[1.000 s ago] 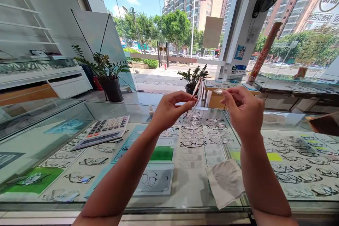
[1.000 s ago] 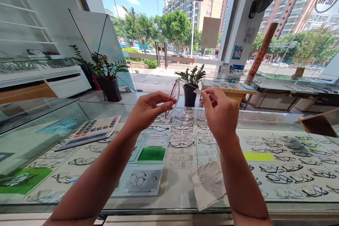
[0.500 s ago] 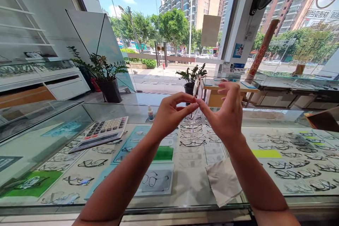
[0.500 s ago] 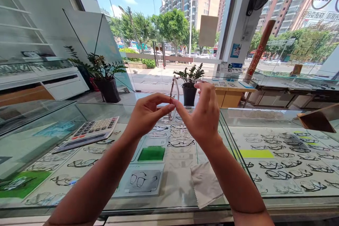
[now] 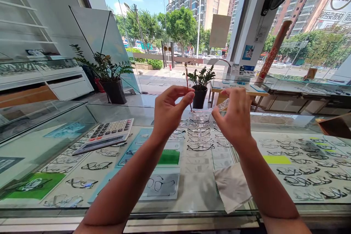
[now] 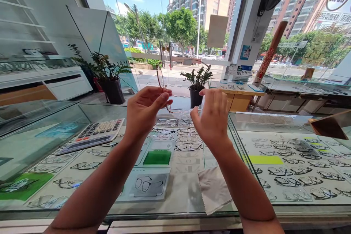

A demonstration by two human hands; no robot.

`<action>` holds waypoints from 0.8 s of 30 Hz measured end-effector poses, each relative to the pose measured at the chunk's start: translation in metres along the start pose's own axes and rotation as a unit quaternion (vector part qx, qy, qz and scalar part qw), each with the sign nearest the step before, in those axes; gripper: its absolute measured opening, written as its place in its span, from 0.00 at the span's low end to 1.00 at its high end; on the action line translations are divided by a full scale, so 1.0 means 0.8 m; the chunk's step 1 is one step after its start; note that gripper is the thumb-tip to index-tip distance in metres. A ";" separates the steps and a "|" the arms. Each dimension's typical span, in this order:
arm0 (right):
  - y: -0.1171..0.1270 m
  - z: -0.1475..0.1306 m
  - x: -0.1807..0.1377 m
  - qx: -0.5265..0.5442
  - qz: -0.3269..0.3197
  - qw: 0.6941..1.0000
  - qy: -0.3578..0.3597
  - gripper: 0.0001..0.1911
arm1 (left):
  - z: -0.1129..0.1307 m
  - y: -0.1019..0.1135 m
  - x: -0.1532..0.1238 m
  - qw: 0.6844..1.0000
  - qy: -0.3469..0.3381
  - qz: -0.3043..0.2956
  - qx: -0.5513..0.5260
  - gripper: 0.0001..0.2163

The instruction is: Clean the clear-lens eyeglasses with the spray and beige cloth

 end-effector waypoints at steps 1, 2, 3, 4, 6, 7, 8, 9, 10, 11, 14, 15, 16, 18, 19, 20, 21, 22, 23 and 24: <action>0.000 0.000 0.000 0.000 -0.013 1.000 0.000 0.18 | 0.001 0.001 0.000 1.000 -0.003 0.004 0.001 0.13; 0.000 0.001 0.000 0.005 -0.025 1.000 0.001 0.18 | 0.001 0.000 0.000 1.000 -0.004 0.001 0.004 0.12; 0.000 0.000 0.000 0.018 -0.037 0.999 0.004 0.17 | 0.002 0.000 -0.001 1.000 -0.004 -0.008 0.009 0.12; 0.001 -0.001 0.000 0.043 -0.050 0.998 0.009 0.16 | 0.002 -0.002 -0.002 1.000 -0.004 -0.020 0.015 0.11; 0.001 -0.004 0.000 0.128 -0.078 0.989 0.016 0.15 | 0.004 -0.007 -0.006 0.998 -0.005 -0.051 0.027 0.11; 0.000 -0.005 0.000 0.181 -0.090 0.979 0.016 0.14 | 0.005 -0.010 -0.009 0.997 -0.007 -0.066 0.031 0.11; -0.001 -0.008 0.000 0.233 -0.099 0.967 0.012 0.14 | 0.006 -0.012 -0.011 0.996 -0.009 -0.079 0.034 0.11; -0.002 -0.010 0.000 0.277 -0.106 0.955 0.006 0.15 | 0.006 -0.015 -0.014 0.996 -0.011 -0.087 0.033 0.12; -0.005 -0.012 0.000 0.313 -0.110 0.943 -0.002 0.14 | 0.006 -0.018 -0.015 0.995 -0.011 -0.091 0.030 0.13; -0.007 -0.014 0.000 0.341 -0.112 0.933 -0.009 0.14 | 0.005 -0.019 -0.017 0.995 -0.011 -0.092 0.026 0.15; -0.015 -0.017 0.000 0.403 -0.106 0.908 -0.035 0.13 | 0.001 -0.022 -0.019 0.996 -0.014 -0.087 0.013 0.19; -0.018 -0.016 0.001 0.422 -0.100 0.900 -0.047 0.12 | -0.001 -0.023 -0.019 0.996 -0.014 -0.091 0.010 0.19; -0.020 -0.015 0.001 0.441 -0.095 0.890 -0.061 0.11 | -0.002 -0.023 -0.018 0.995 -0.014 -0.099 0.008 0.20; -0.025 -0.011 0.000 0.478 -0.096 0.868 -0.094 0.09 | -0.004 -0.023 -0.018 0.993 -0.009 -0.119 0.009 0.21; -0.027 -0.009 0.000 0.496 -0.102 0.855 -0.112 0.08 | -0.005 -0.022 -0.017 0.992 -0.007 -0.129 0.010 0.21; -0.029 -0.008 0.000 0.512 -0.112 0.842 -0.128 0.07 | -0.005 -0.022 -0.017 0.990 -0.006 -0.137 0.011 0.22; -0.031 -0.006 -0.001 0.526 -0.122 0.830 -0.142 0.07 | -0.005 -0.022 -0.017 0.989 -0.007 -0.145 0.012 0.23; -0.033 -0.006 -0.002 0.536 -0.130 0.820 -0.153 0.06 | -0.005 -0.022 -0.016 0.988 -0.007 -0.153 0.011 0.24; -0.034 -0.005 -0.002 0.542 -0.132 0.815 -0.158 0.05 | -0.005 -0.022 -0.016 0.987 -0.006 -0.161 0.010 0.24; -0.034 -0.006 -0.003 0.544 -0.129 0.814 -0.158 0.05 | -0.006 -0.022 -0.016 0.986 -0.004 -0.167 0.011 0.24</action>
Point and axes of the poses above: each hand's wrist, its own x-axis towards the middle knuckle, its own y-axis out of the back of the hand, z = x × y, the point moved 2 cm from there along x, towards the middle knuckle, and after that the axes turned 2 degrees about x, right-handed, at the moved point
